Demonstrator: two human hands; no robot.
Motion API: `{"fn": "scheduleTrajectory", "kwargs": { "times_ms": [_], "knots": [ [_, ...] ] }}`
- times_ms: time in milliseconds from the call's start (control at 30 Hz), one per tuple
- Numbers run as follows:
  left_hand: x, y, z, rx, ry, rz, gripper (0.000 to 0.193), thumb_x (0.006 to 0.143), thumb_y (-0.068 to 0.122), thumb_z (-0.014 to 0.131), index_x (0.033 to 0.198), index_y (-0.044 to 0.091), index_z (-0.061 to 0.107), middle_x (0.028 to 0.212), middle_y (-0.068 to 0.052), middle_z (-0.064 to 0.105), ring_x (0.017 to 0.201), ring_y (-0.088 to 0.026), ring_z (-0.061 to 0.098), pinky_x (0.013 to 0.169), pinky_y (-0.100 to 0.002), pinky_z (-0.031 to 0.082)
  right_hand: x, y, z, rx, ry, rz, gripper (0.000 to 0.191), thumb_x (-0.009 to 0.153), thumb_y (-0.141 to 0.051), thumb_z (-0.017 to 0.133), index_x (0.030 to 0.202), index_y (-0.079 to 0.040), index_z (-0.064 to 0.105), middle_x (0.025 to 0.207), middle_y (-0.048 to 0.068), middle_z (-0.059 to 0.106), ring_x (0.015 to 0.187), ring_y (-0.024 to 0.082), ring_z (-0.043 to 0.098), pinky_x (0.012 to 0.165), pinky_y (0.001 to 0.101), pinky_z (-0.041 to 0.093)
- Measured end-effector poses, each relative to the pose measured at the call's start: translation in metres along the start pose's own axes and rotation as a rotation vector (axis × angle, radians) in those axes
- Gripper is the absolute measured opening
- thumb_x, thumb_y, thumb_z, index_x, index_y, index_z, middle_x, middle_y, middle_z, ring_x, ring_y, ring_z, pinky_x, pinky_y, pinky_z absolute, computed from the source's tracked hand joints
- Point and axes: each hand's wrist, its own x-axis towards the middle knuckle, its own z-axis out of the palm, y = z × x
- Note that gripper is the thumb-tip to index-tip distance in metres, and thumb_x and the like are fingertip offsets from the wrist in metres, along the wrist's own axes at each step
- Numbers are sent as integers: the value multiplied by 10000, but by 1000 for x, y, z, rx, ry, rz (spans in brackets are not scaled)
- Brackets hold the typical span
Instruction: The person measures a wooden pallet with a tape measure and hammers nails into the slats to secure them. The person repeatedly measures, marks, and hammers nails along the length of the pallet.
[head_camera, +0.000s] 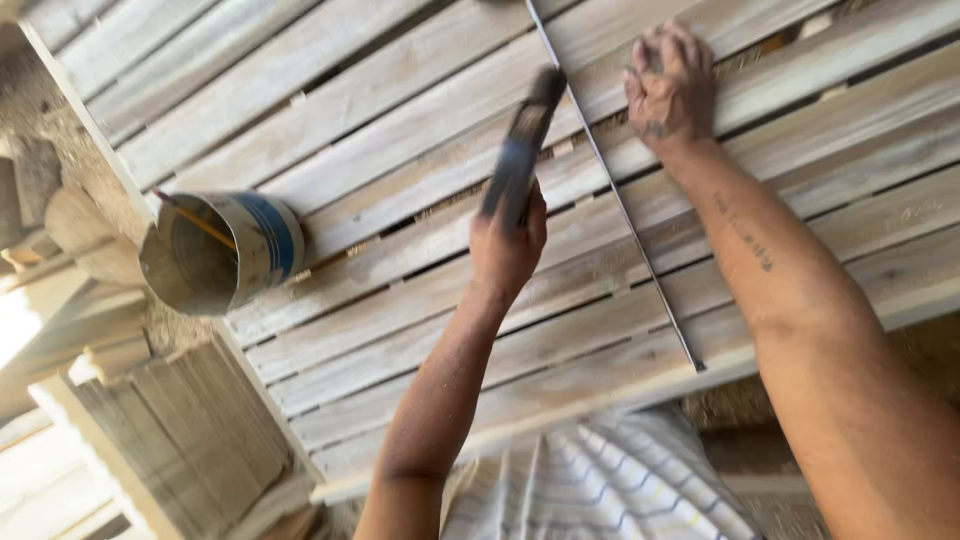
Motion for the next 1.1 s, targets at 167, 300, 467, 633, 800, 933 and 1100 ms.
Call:
{"fn": "scheduleTrajectory", "kwargs": {
  "times_ms": [167, 300, 467, 633, 800, 933, 1100],
  "knots": [
    [14, 17, -9, -125, -13, -155, 222, 1045, 146, 652, 1168, -27, 586, 911, -217, 696, 765, -359, 701, 646, -455, 549, 2, -1, -4, -49, 27, -21, 262, 1061, -190, 714, 1257, -17, 730, 1371, 119, 637, 1418, 337, 484, 1217, 499, 395],
    [3, 18, -9, -96, -7, -129, 105, 1051, 120, 650, 966, 63, 628, 768, -160, 689, 650, -328, 684, 611, -451, 517, 10, -8, -12, -33, 4, -61, 287, 1017, -168, 710, 1249, -1, 735, 1361, 153, 636, 1390, 362, 502, 1171, 512, 409],
    [-7, -5, 9, -17, -125, -342, 221, 1018, 164, 658, 1126, -5, 565, 833, -234, 683, 715, -410, 676, 620, -475, 516, 18, -15, -20, 3, 37, -43, 283, 1059, -190, 699, 1253, 14, 726, 1406, 178, 596, 1402, 382, 475, 1176, 525, 397],
    [-24, -6, 14, -63, -75, -357, 187, 1047, 173, 638, 941, 60, 533, 746, -257, 629, 699, -450, 597, 589, -520, 483, 12, -18, -22, 66, -17, 19, 315, 1087, -169, 638, 1310, 41, 710, 1507, 171, 530, 1428, 391, 405, 1228, 539, 372],
    [-27, -6, 28, 87, -189, -443, 238, 999, 227, 651, 1076, 34, 535, 793, -260, 697, 705, -467, 663, 595, -544, 478, 13, -18, -19, 4, 23, -9, 275, 1090, -228, 690, 1256, -14, 739, 1549, 129, 499, 1530, 406, 365, 1232, 543, 343],
    [-41, -8, 44, -54, 179, -224, 337, 1020, 248, 599, 1258, 16, 537, 912, -263, 711, 745, -438, 703, 638, -532, 567, 10, -16, -18, 163, -32, 118, 311, 1051, -173, 657, 1294, 7, 728, 1624, 230, 458, 1451, 481, 324, 1144, 580, 341],
    [-55, -30, 47, 327, -196, -552, 242, 1067, 264, 652, 1160, 52, 583, 865, -224, 732, 808, -444, 691, 662, -547, 524, 11, -11, -17, 22, -51, -8, 304, 1094, -270, 677, 1258, -20, 735, 1587, 168, 513, 1531, 406, 337, 1204, 592, 328]
  ]
}}
